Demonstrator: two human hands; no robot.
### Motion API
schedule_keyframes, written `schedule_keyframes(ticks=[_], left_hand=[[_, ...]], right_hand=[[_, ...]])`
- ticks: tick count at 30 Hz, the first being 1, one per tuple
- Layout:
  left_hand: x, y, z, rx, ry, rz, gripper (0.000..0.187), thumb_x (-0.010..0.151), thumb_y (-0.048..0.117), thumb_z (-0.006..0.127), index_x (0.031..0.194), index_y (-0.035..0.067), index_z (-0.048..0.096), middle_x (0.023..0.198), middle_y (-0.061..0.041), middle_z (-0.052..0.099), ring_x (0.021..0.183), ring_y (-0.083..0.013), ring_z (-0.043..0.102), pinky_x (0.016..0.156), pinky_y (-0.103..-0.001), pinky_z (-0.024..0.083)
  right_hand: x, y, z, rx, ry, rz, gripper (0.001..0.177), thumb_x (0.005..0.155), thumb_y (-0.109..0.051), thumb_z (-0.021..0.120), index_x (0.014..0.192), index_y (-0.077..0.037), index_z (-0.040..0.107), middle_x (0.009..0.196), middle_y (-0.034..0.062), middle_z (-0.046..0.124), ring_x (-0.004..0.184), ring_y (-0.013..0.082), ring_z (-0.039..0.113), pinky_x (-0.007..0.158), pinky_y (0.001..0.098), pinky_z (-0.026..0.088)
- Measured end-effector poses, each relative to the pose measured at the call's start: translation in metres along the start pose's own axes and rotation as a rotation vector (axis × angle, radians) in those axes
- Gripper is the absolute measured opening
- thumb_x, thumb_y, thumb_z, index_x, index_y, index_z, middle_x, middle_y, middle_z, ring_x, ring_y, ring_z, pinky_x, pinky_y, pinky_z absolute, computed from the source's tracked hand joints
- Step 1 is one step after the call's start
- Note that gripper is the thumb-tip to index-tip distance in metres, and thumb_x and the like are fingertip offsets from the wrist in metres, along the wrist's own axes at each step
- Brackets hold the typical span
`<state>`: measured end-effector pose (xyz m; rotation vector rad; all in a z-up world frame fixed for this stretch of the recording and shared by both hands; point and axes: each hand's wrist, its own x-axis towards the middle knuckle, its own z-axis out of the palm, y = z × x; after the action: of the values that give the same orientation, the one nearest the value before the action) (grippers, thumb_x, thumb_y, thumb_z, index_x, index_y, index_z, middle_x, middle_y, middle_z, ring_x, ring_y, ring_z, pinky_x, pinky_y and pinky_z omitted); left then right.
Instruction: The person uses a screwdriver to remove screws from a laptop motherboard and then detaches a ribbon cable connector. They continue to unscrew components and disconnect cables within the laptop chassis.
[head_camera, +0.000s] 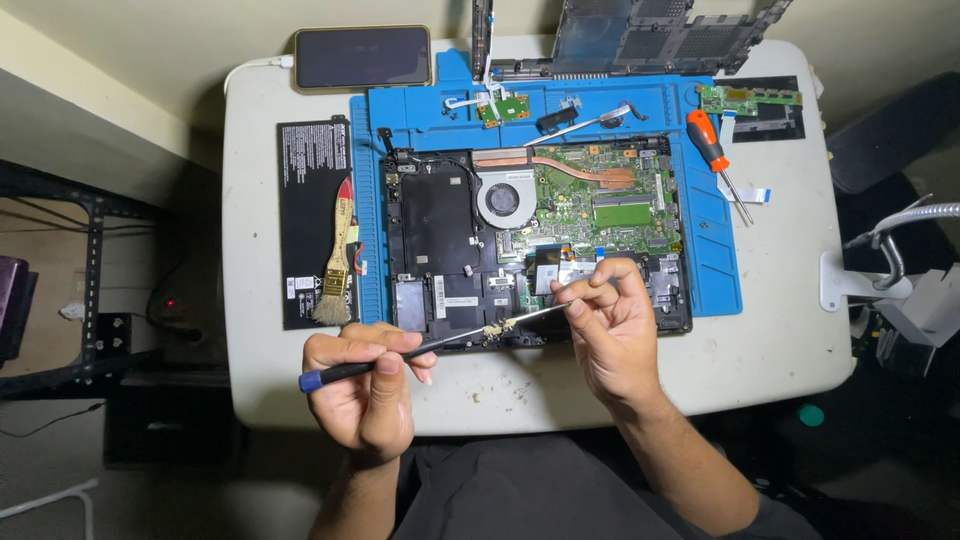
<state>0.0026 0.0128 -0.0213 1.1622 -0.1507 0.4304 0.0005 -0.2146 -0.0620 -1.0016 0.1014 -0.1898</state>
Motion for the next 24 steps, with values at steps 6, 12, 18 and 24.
schedule_keyframes(ticks=[6,12,18,24], left_hand=[[0.004,0.01,0.001,0.057,-0.089,0.018,0.016,0.097,0.009,0.063,0.1,0.007,0.047,0.085,-0.021,0.066,0.068,-0.0249,0.068,0.048,-0.025,0.057],[0.018,0.016,-0.004,0.072,-0.257,0.058,0.015,0.098,0.008,0.062,0.099,0.009,0.047,0.084,-0.019,0.069,0.069,-0.0264,0.065,0.065,-0.032,0.055],[0.03,0.008,-0.004,0.051,-0.151,0.058,0.016,0.101,0.012,0.062,0.102,0.006,0.047,0.088,-0.024,0.066,0.065,-0.0244,0.064,0.058,-0.027,0.058],[0.104,-0.007,0.007,0.275,-0.232,0.375,0.013,0.105,0.004,0.059,0.102,-0.004,0.05,0.092,-0.027,0.072,0.066,-0.0237,0.068,0.058,-0.027,0.058]], right_hand=[[0.0,-0.006,0.004,-0.197,-0.032,-0.1,0.028,0.095,0.0,0.069,0.108,-0.013,0.047,0.094,0.008,0.073,0.095,0.0142,0.071,0.118,0.0455,0.049],[0.006,-0.019,0.005,-0.233,-0.174,-0.038,0.031,0.095,-0.002,0.065,0.117,-0.008,0.043,0.094,0.0134,0.074,0.094,0.0139,0.071,0.117,0.0469,0.051],[0.022,-0.031,0.0,-0.095,-0.291,-0.052,0.039,0.101,-0.01,0.061,0.134,-0.003,0.042,0.133,0.0263,0.063,0.122,0.0324,0.065,0.114,0.0413,0.05],[0.055,-0.054,-0.019,-1.177,-0.158,-0.476,0.044,0.095,-0.016,0.074,0.134,-0.002,0.059,0.133,0.0138,0.068,0.123,0.0376,0.062,0.111,0.0523,0.041]])
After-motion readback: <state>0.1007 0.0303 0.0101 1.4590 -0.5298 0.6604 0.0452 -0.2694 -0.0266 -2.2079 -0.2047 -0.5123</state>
